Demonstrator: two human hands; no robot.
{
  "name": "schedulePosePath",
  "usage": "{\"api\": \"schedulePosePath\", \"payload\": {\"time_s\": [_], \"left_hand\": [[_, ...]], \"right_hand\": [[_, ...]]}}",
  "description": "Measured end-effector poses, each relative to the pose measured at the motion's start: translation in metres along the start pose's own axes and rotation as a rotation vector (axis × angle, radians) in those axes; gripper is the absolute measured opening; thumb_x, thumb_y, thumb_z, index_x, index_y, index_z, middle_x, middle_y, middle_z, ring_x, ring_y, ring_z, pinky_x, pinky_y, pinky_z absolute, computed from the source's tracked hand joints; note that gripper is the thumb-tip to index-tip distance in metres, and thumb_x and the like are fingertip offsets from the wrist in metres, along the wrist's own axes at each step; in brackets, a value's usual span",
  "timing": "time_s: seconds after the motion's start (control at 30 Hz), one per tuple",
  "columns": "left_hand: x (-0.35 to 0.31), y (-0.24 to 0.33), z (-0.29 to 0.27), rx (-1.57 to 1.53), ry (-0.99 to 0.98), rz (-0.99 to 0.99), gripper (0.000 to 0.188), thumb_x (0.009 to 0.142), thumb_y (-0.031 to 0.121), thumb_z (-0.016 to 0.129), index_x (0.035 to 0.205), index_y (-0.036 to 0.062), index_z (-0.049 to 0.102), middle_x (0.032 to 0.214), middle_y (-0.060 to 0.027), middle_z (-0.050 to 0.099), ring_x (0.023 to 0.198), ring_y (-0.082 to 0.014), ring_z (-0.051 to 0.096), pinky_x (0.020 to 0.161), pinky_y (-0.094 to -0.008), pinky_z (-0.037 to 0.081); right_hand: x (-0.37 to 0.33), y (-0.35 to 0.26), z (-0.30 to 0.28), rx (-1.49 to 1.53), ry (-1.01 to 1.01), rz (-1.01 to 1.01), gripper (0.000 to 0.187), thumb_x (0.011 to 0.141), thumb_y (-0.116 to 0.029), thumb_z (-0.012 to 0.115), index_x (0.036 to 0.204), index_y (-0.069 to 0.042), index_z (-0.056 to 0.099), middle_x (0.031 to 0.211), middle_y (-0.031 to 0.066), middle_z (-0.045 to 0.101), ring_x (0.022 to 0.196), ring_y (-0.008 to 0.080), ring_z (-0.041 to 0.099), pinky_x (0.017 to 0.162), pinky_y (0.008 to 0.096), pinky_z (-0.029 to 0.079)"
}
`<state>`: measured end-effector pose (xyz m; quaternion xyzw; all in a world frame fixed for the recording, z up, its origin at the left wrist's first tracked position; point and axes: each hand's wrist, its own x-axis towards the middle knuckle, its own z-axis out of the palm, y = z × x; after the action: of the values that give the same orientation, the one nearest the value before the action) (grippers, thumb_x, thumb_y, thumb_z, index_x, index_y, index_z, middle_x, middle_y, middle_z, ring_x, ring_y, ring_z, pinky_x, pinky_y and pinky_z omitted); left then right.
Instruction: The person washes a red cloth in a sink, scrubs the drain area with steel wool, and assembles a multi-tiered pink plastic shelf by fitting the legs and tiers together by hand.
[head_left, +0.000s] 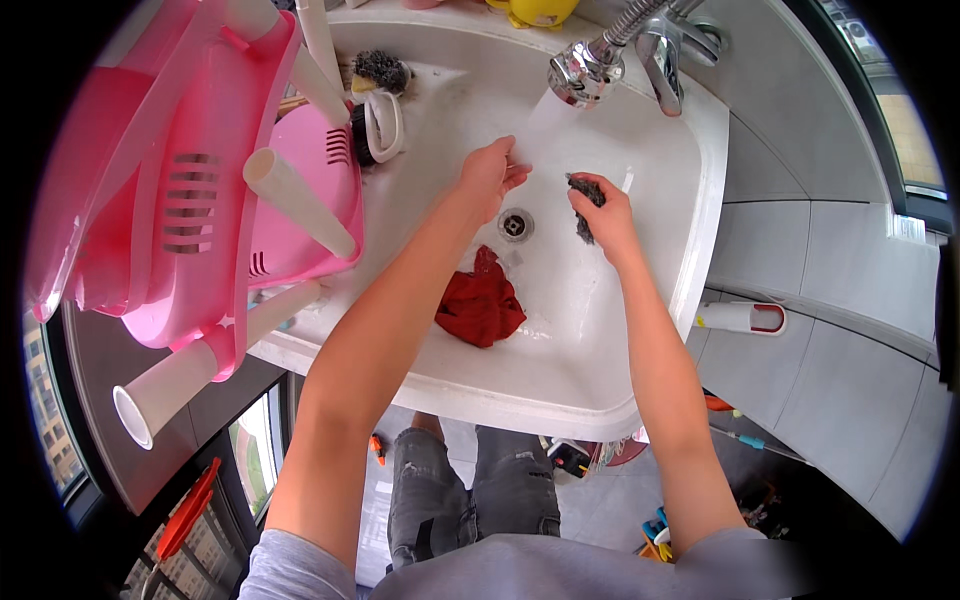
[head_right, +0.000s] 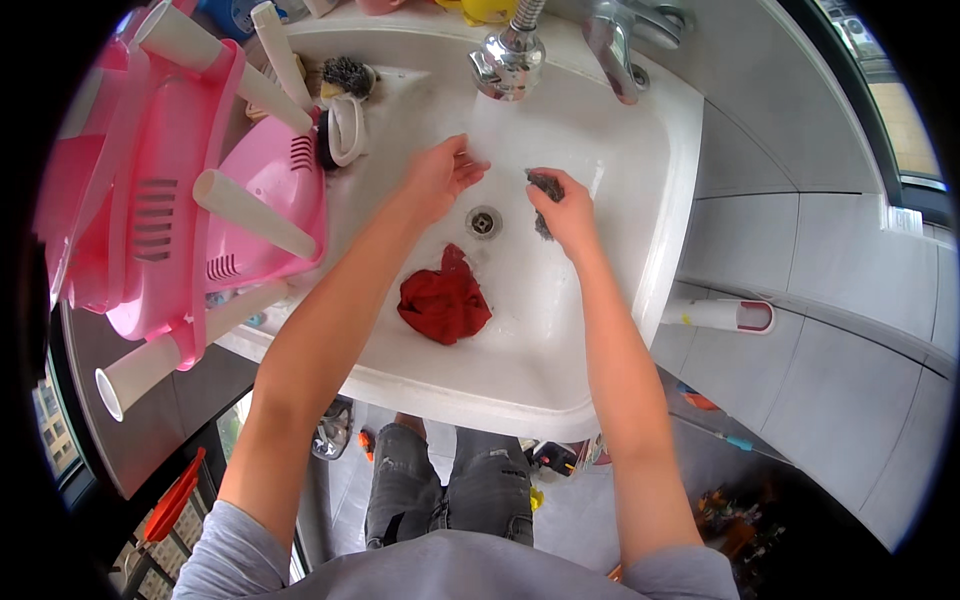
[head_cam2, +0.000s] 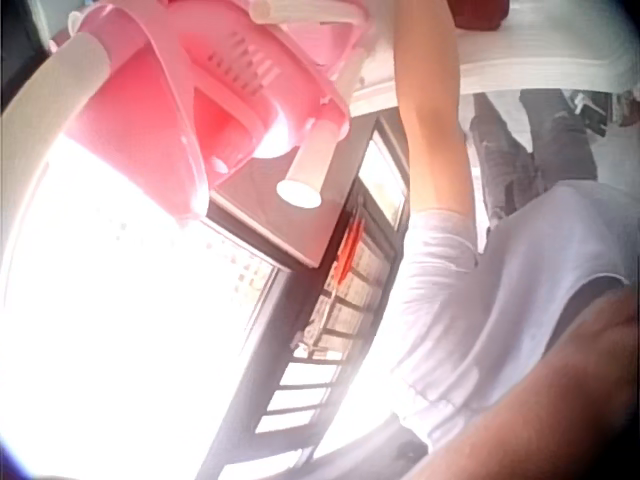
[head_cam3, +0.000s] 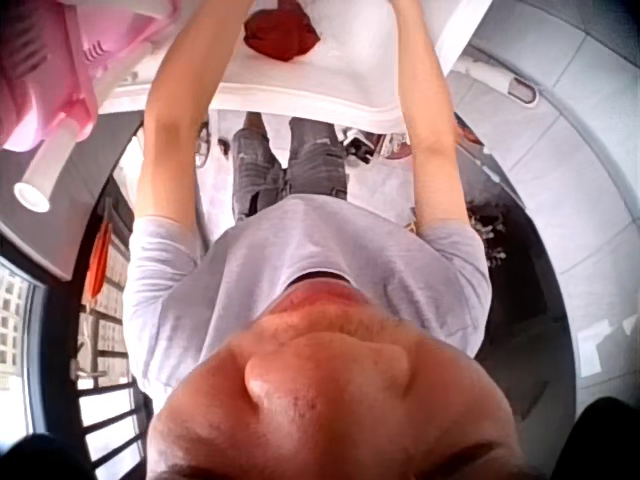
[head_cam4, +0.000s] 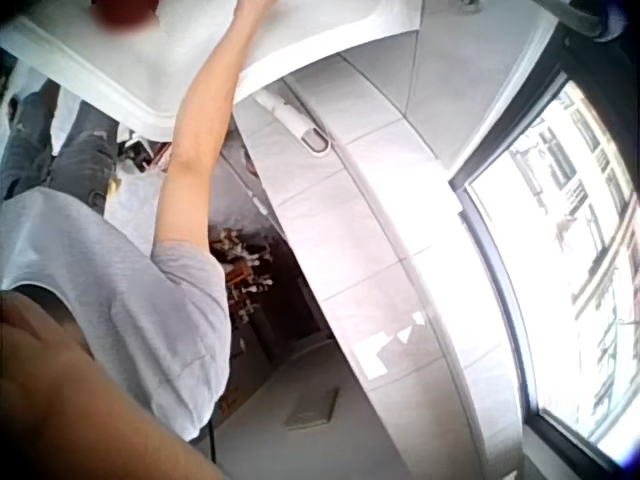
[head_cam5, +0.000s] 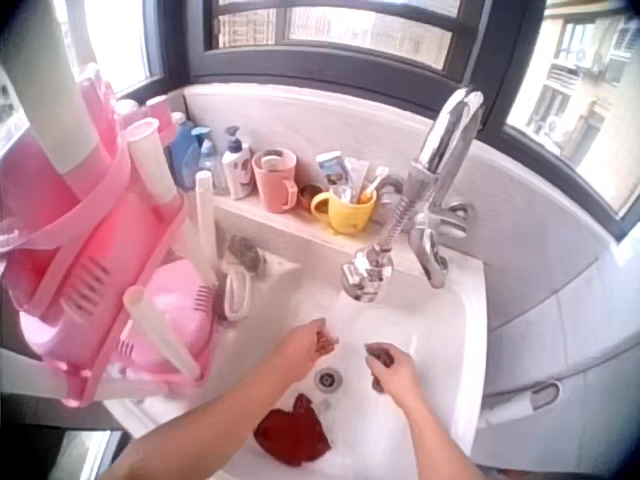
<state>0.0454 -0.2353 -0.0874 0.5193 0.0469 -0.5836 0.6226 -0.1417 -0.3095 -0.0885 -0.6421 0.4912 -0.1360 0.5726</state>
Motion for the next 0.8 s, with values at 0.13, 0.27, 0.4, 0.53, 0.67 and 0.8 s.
{"api": "schedulePosePath", "payload": {"time_s": [0.13, 0.27, 0.4, 0.53, 0.67, 0.8], "left_hand": [[0.016, 0.002, 0.036, -0.050, -0.111, 0.040, 0.028, 0.092, 0.017, 0.052, 0.111, -0.0033, 0.053, 0.105, -0.0136, 0.059, 0.092, -0.0227, 0.060, 0.080, -0.0332, 0.049], [0.016, 0.007, 0.039, 0.047, -0.140, 0.080, 0.023, 0.089, 0.017, 0.054, 0.100, -0.0022, 0.059, 0.096, -0.0114, 0.061, 0.081, -0.0209, 0.061, 0.071, -0.0323, 0.051], [0.017, -0.023, -0.012, 0.753, 0.098, 0.187, 0.036, 0.079, 0.025, 0.063, 0.102, -0.0036, 0.061, 0.088, -0.0163, 0.066, 0.079, -0.0282, 0.064, 0.076, -0.0373, 0.051], [-0.046, -0.093, -0.060, 1.612, -0.319, 0.103, 0.084, 0.064, 0.050, 0.074, 0.129, 0.0035, 0.049, 0.129, -0.0252, 0.048, 0.119, -0.0414, 0.047, 0.096, -0.0469, 0.042], [-0.109, -0.105, -0.071, 2.025, -0.265, 0.101, 0.080, 0.055, 0.036, 0.082, 0.124, 0.0109, 0.050, 0.127, -0.0189, 0.044, 0.119, -0.0403, 0.040, 0.090, -0.0572, 0.041], [-0.098, -0.094, -0.057, 2.028, -0.528, 0.042, 0.069, 0.055, 0.024, 0.081, 0.116, 0.0101, 0.053, 0.120, -0.0136, 0.048, 0.117, -0.0357, 0.041, 0.090, -0.0546, 0.041]], "right_hand": [[0.004, 0.065, 0.001, -0.930, 0.321, -0.256, 0.038, 0.082, -0.025, 0.066, 0.116, -0.009, 0.063, 0.105, 0.0146, 0.065, 0.093, 0.0254, 0.063, 0.080, 0.0315, 0.048], [0.013, 0.028, 0.011, -0.175, 0.163, -0.190, 0.045, 0.085, -0.025, 0.064, 0.126, -0.007, 0.056, 0.115, 0.0135, 0.062, 0.099, 0.0271, 0.061, 0.086, 0.0374, 0.047], [0.019, -0.056, 0.039, 0.618, -0.064, -0.023, 0.039, 0.089, -0.010, 0.054, 0.127, 0.000, 0.051, 0.115, 0.0128, 0.061, 0.100, 0.0234, 0.061, 0.084, 0.0356, 0.049], [0.031, -0.087, 0.036, 0.678, -0.219, -0.117, 0.040, 0.089, -0.001, 0.050, 0.129, 0.001, 0.047, 0.117, 0.0151, 0.059, 0.103, 0.0240, 0.061, 0.086, 0.0356, 0.050], [0.017, -0.103, 0.046, 0.625, -0.271, -0.164, 0.040, 0.080, 0.006, 0.046, 0.120, 0.002, 0.052, 0.111, 0.0114, 0.061, 0.099, 0.0200, 0.060, 0.080, 0.0318, 0.049], [0.027, -0.095, 0.026, 0.556, -0.218, -0.338, 0.049, 0.082, 0.006, 0.046, 0.130, 0.000, 0.046, 0.121, 0.0138, 0.057, 0.113, 0.0218, 0.055, 0.088, 0.0321, 0.047]]}}
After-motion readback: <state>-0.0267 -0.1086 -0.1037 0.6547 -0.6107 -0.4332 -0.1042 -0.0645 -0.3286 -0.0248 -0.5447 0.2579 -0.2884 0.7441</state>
